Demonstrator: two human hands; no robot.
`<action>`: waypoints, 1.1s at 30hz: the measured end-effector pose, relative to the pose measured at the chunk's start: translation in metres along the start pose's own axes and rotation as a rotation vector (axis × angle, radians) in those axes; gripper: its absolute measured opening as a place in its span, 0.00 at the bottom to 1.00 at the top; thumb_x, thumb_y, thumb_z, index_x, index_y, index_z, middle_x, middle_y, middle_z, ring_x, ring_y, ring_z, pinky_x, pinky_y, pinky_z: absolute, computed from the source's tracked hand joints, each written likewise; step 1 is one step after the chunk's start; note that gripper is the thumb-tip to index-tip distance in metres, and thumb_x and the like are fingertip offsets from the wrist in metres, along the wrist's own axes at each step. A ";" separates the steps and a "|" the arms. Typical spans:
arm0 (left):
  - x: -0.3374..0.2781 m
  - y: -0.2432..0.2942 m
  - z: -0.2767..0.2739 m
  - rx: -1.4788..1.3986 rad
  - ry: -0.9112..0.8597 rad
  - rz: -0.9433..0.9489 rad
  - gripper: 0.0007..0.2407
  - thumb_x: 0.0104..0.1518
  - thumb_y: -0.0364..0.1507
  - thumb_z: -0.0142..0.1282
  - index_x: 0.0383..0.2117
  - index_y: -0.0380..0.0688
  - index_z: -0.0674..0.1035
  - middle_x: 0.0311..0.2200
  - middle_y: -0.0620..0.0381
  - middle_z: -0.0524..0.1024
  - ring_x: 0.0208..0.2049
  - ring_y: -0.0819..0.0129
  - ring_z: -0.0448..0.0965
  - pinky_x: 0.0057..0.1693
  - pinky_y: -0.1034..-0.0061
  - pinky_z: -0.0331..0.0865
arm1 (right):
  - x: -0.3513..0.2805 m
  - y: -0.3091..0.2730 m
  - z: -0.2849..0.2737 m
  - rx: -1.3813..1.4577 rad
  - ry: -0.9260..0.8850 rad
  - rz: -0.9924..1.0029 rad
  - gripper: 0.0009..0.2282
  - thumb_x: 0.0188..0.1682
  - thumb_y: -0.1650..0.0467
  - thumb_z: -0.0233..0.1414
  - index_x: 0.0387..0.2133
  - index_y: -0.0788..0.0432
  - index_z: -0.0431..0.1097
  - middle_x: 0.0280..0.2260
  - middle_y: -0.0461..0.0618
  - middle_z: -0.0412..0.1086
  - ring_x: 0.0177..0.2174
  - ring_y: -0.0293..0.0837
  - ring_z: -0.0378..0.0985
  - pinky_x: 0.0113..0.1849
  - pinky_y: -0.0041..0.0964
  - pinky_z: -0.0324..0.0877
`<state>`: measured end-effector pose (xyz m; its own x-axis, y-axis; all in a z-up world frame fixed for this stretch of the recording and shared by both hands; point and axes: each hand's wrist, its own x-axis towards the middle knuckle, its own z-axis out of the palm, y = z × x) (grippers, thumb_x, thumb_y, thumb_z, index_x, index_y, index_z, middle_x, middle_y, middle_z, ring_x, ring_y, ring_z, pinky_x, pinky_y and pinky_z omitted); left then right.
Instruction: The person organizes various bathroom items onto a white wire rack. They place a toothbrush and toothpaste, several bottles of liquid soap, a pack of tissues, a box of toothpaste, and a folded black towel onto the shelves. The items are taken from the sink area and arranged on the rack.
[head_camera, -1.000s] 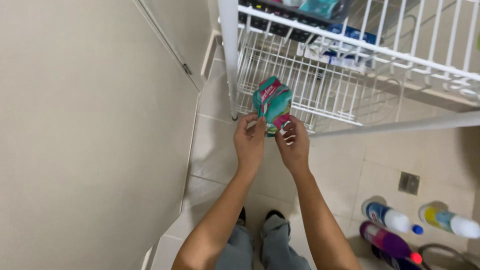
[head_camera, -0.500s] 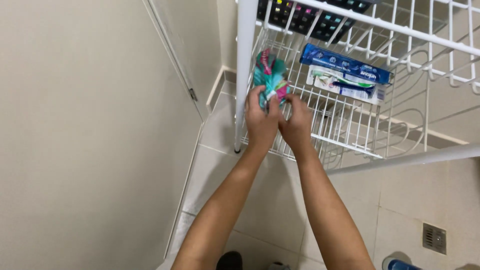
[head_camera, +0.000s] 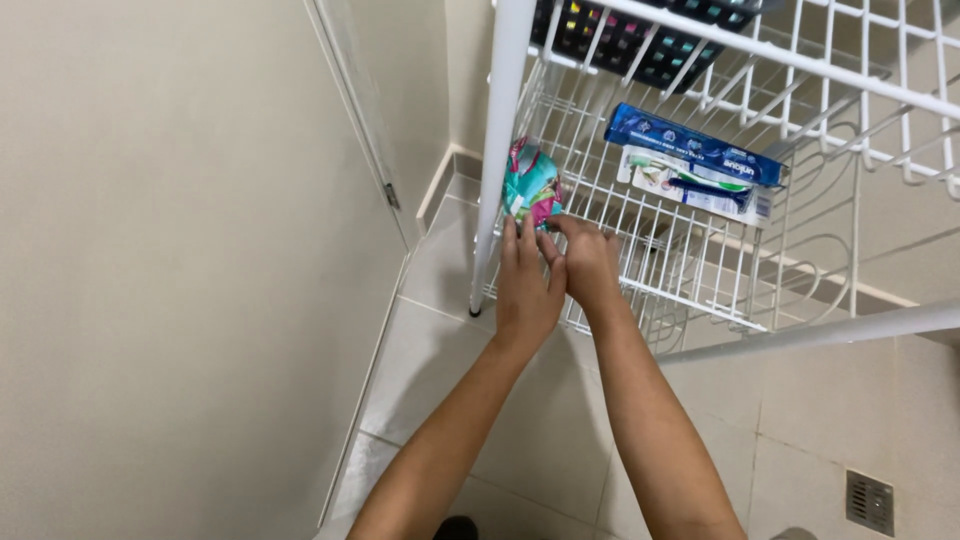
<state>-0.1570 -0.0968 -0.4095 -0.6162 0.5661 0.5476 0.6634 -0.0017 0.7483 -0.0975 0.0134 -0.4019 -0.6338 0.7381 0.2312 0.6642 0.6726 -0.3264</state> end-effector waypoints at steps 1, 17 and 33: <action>-0.001 0.003 -0.004 -0.007 -0.044 -0.041 0.31 0.59 0.29 0.57 0.69 0.36 0.59 0.66 0.25 0.55 0.64 0.29 0.62 0.64 0.51 0.65 | -0.005 0.000 -0.001 -0.034 0.024 -0.006 0.15 0.54 0.51 0.50 0.50 0.37 0.70 0.42 0.33 0.77 0.51 0.39 0.74 0.54 0.59 0.62; -0.058 0.168 -0.150 -0.149 -0.427 -0.404 0.22 0.64 0.32 0.50 0.63 0.38 0.66 0.67 0.39 0.59 0.67 0.45 0.61 0.66 0.62 0.59 | -0.183 -0.106 -0.190 0.476 0.055 0.168 0.16 0.48 0.69 0.54 0.50 0.60 0.73 0.50 0.53 0.75 0.53 0.55 0.74 0.54 0.46 0.66; -0.171 0.349 -0.223 -0.503 -1.087 -0.403 0.21 0.62 0.32 0.53 0.60 0.38 0.70 0.64 0.44 0.66 0.66 0.52 0.65 0.66 0.63 0.61 | -0.434 -0.123 -0.309 1.023 0.153 1.130 0.13 0.53 0.68 0.51 0.48 0.61 0.75 0.37 0.49 0.78 0.36 0.39 0.78 0.40 0.32 0.73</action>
<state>0.0851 -0.3780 -0.1581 0.0883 0.9826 -0.1633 0.1286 0.1514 0.9801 0.2185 -0.3738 -0.1785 0.0875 0.8641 -0.4956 0.1659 -0.5032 -0.8481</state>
